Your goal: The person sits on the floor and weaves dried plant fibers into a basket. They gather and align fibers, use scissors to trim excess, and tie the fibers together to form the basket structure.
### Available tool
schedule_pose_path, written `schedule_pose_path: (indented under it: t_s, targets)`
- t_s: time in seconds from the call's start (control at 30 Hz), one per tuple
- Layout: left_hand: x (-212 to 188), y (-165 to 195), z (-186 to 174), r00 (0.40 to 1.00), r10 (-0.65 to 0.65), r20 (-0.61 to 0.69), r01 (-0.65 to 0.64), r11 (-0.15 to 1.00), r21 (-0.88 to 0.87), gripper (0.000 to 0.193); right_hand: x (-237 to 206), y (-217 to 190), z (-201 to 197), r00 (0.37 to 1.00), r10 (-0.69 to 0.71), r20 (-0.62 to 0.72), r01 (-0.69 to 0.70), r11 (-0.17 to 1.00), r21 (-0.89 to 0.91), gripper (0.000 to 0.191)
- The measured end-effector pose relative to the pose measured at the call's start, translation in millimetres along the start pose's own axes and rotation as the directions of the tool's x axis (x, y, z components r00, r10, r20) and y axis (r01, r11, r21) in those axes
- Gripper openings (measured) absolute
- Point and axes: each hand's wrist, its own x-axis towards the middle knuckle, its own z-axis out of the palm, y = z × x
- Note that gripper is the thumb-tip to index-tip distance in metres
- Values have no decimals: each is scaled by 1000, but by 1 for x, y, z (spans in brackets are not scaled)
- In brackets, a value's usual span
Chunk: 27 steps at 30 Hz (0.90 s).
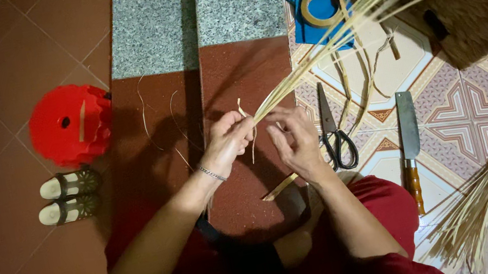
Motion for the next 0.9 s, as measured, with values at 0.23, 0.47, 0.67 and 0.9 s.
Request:
schedule_pose_path:
  t_s: [0.23, 0.47, 0.67, 0.9]
  targets:
    - [-6, 10, 4, 999, -36, 7, 37, 993, -111, 13, -23, -1, 19, 830, 419, 369, -557, 586, 588, 19]
    - [2, 1, 4, 996, 43, -72, -48, 996, -73, 9, -15, 1, 7, 762, 480, 434, -637, 437, 636, 19]
    - [20, -34, 5, 945, 310, -107, -286, 938, 196, 5, 7, -22, -3, 975, 190, 113, -219, 896, 387, 22]
    - [7, -36, 9, 811, 584, 11, -473, 646, 599, 12, 22, -38, -10, 976, -206, -64, 201, 977, -78, 30]
